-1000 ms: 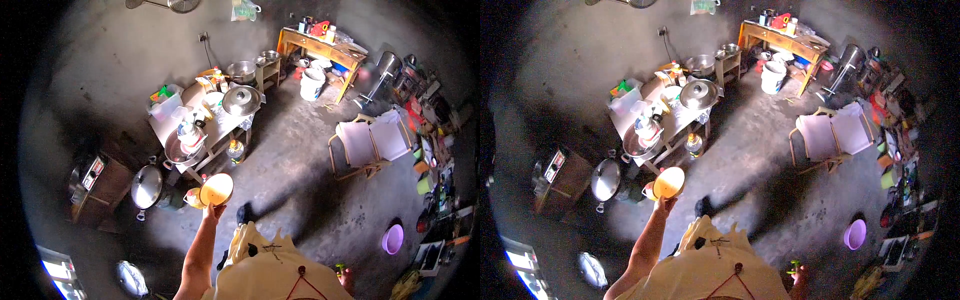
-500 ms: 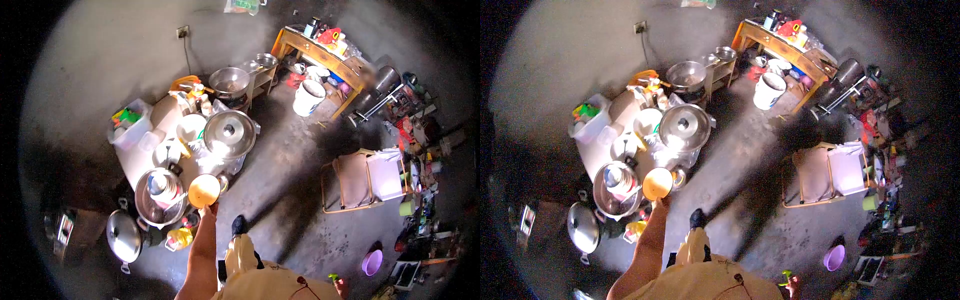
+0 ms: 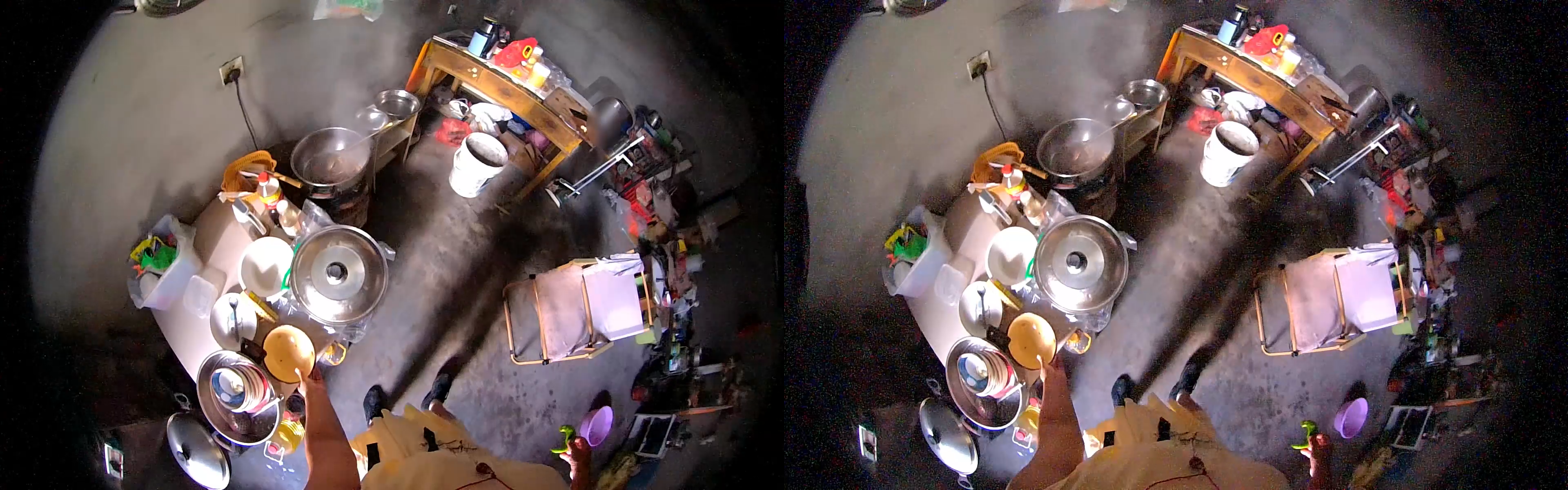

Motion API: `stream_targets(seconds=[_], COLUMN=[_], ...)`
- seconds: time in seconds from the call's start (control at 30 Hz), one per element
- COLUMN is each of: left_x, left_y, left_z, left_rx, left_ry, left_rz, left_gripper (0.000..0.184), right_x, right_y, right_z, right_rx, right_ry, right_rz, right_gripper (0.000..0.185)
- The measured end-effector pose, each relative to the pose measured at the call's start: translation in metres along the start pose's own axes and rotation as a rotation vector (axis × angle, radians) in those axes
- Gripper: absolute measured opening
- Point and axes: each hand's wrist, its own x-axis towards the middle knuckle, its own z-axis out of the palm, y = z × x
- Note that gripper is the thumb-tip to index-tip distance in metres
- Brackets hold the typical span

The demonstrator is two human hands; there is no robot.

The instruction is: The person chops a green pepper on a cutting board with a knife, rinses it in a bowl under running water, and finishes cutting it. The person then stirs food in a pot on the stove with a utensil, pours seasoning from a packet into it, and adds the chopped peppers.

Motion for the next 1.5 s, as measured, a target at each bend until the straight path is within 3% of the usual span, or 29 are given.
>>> stream_targets(seconds=[0.07, 0.13, 0.2, 0.23, 0.3, 0.4, 0.47, 0.5, 0.53, 0.63, 0.67, 0.7, 0.73, 0.77, 0.8, 0.83, 0.87, 0.9, 0.93, 1.0, 1.07, 1.13, 1.27, 1.33, 1.37, 1.43, 1.47, 1.5], left_x=[-0.009, -0.052, -0.023, -0.027, -0.039, -0.048, -0.041, -0.031, -0.097, -0.191, -0.243, -0.240, -0.279, -0.283, -0.312, -0.306, -0.328, -0.328, -0.336, -0.349, -0.327, -0.310, -0.291, -0.313, -0.304, -0.285, -0.280, -0.281], left_y=[-0.002, -0.007, -0.018, -0.026, -0.054, -0.111, -0.154, -0.169, -0.204, -0.285, -0.303, -0.324, -0.347, -0.376, -0.395, -0.422, -0.443, -0.467, -0.485, -0.520, -0.556, -0.586, -0.637, -0.651, -0.665, -0.697, -0.708, -0.717], left_z=[-0.005, 0.019, -0.036, -0.034, -0.017, 0.006, 0.027, 0.051, 0.108, 0.234, 0.278, 0.305, 0.339, 0.361, 0.395, 0.416, 0.445, 0.465, 0.486, 0.533, 0.564, 0.594, 0.657, 0.689, 0.696, 0.712, 0.721, 0.734], left_rx=[0.128, 0.426, 0.427, 0.461, 0.561, 0.738, 0.798, 0.655, 0.668, 1.201, 1.134, 0.997, 1.290, 1.122, 1.168, 1.047, 1.369, 1.379, 1.384, 1.269, 1.288, 1.376, 1.357, 1.295, 1.304, 1.533, 1.541, 1.506], left_ry=[-0.027, 0.408, 0.004, -0.061, -0.038, -0.032, -0.147, -0.352, -0.484, -0.718, -0.829, -1.005, -1.254, -1.309, -1.283, -1.270, -1.263, -1.363, -1.368, -1.433, -1.430, -1.469, -1.553, -1.490, -1.485, -1.669, -1.662, -1.603], left_rz=[-0.001, -0.045, -0.001, 0.004, -0.007, -0.054, -0.121, -0.401, -0.240, -0.036, -0.076, -0.267, 0.130, 0.006, -0.092, -0.274, -0.040, 0.059, 0.050, -0.165, -0.108, 0.058, 0.005, -0.256, -0.270, 0.359, 0.355, 0.155], left_gripper=[0.046, 0.052, 0.060, 0.057, 0.051, 0.046, 0.045, 0.037, 0.036, 0.036, 0.033, 0.029, 0.035, 0.036, 0.036, 0.038, 0.038, 0.040, 0.040, 0.050, 0.045, 0.040, 0.030, 0.025, 0.025, 0.024, 0.024, 0.024], right_x=[0.025, 0.055, 0.083, 0.121, 0.176, 0.223, 0.247, 0.256, 0.264, 0.328, 0.329, 0.332, 0.334, 0.387, 0.440, 0.409, 0.363, 0.380, 0.387, 0.374, 0.382, 0.397, 0.452, 0.493, 0.508, 0.557, 0.580, 0.597], right_y=[0.002, -0.005, -0.012, 0.009, 0.023, -0.042, -0.098, -0.144, -0.189, -0.223, -0.263, -0.298, -0.328, -0.317, -0.305, -0.356, -0.418, -0.436, -0.460, -0.507, -0.543, -0.585, -0.619, -0.612, -0.614, -0.610, -0.606, -0.616], right_z=[-0.001, 0.004, 0.005, -0.001, -0.003, 0.013, 0.022, 0.031, 0.040, 0.087, 0.107, 0.128, 0.149, 0.191, 0.233, 0.236, 0.244, 0.270, 0.286, 0.286, 0.286, 0.280, 0.282, 0.277, 0.268, 0.250, 0.242, 0.229], right_rx=[0.075, 0.141, 0.231, 0.110, 0.005, 0.391, 0.573, 0.527, 0.483, 0.525, 0.497, 0.484, 0.486, 0.499, 0.518, 0.574, 0.629, 0.420, 0.203, 0.214, 0.168, -0.032, 0.041, 0.004, -0.054, -0.070, -0.081, -0.088], right_ry=[0.094, 0.185, 0.156, 0.137, 0.133, 0.116, 0.052, 0.057, 0.061, -0.128, -0.197, -0.264, -0.325, -0.450, -0.579, -0.599, -0.618, -0.590, -0.553, -0.517, -0.450, -0.407, -0.414, -0.367, -0.348, -0.302, -0.259, -0.233], right_rz=[0.098, 0.142, 0.166, 0.129, 0.089, 0.062, 0.056, 0.115, 0.174, -0.083, -0.150, -0.223, -0.305, -0.409, -0.508, -0.490, -0.468, -0.666, -0.850, -0.887, -0.933, -1.132, -1.051, -0.957, -0.830, -0.834, -0.847, -0.813], right_gripper=[0.025, 0.025, 0.024, 0.023, 0.023, 0.024, 0.025, 0.027, 0.029, 0.029, 0.029, 0.029, 0.029, 0.028, 0.027, 0.027, 0.026, 0.026, 0.025, 0.027, 0.026, 0.027, 0.027, 0.028, 0.026, 0.025, 0.025, 0.025])
